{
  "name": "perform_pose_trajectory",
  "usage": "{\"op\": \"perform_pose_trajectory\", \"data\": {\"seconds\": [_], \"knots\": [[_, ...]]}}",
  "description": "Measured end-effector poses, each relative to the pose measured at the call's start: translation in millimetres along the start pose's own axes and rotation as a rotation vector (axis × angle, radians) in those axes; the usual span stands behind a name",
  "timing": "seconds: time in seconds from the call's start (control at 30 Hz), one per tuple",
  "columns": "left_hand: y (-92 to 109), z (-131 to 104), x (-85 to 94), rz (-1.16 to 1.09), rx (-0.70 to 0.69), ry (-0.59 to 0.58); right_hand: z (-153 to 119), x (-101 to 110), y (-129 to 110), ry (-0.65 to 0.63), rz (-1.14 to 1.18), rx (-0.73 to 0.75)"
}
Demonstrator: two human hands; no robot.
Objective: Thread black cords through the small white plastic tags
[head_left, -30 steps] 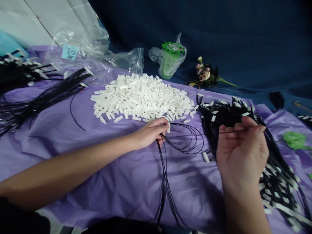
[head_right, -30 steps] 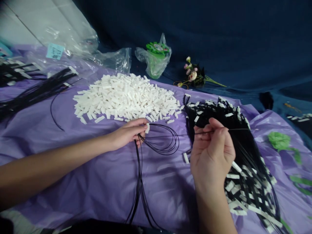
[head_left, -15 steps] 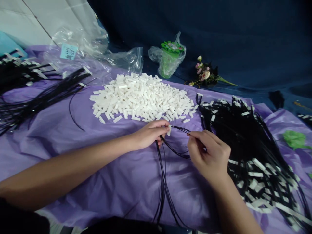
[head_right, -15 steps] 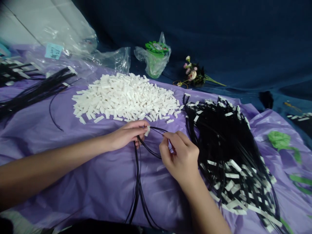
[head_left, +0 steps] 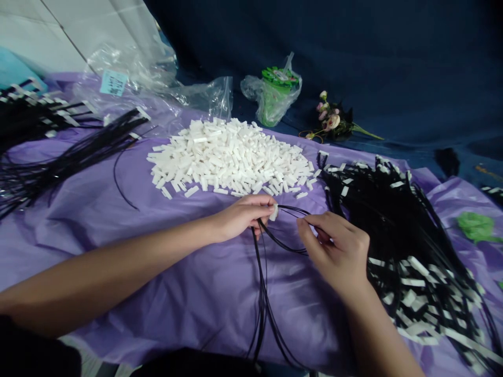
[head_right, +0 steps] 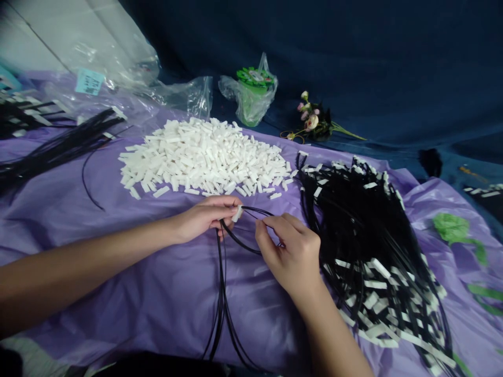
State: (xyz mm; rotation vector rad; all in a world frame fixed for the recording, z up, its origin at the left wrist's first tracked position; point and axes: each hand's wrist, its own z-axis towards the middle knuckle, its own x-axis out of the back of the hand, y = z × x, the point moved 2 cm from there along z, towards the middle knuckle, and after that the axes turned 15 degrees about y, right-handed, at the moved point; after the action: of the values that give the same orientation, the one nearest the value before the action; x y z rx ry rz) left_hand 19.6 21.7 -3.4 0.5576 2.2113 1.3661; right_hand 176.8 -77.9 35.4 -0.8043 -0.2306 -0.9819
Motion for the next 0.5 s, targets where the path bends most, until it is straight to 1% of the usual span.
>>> {"op": "perform_pose_trajectory", "data": {"seconds": [0.33,0.5], "knots": [[0.6,-0.7,0.1,0.004,0.003,-0.008,1.0,0.2,1.2,-0.032,0.016,-0.029],[0.0,-1.2,-1.1,0.051,-0.002,-0.047,-0.3,-1.6,4.7,-0.132,0.007,-0.038]]}}
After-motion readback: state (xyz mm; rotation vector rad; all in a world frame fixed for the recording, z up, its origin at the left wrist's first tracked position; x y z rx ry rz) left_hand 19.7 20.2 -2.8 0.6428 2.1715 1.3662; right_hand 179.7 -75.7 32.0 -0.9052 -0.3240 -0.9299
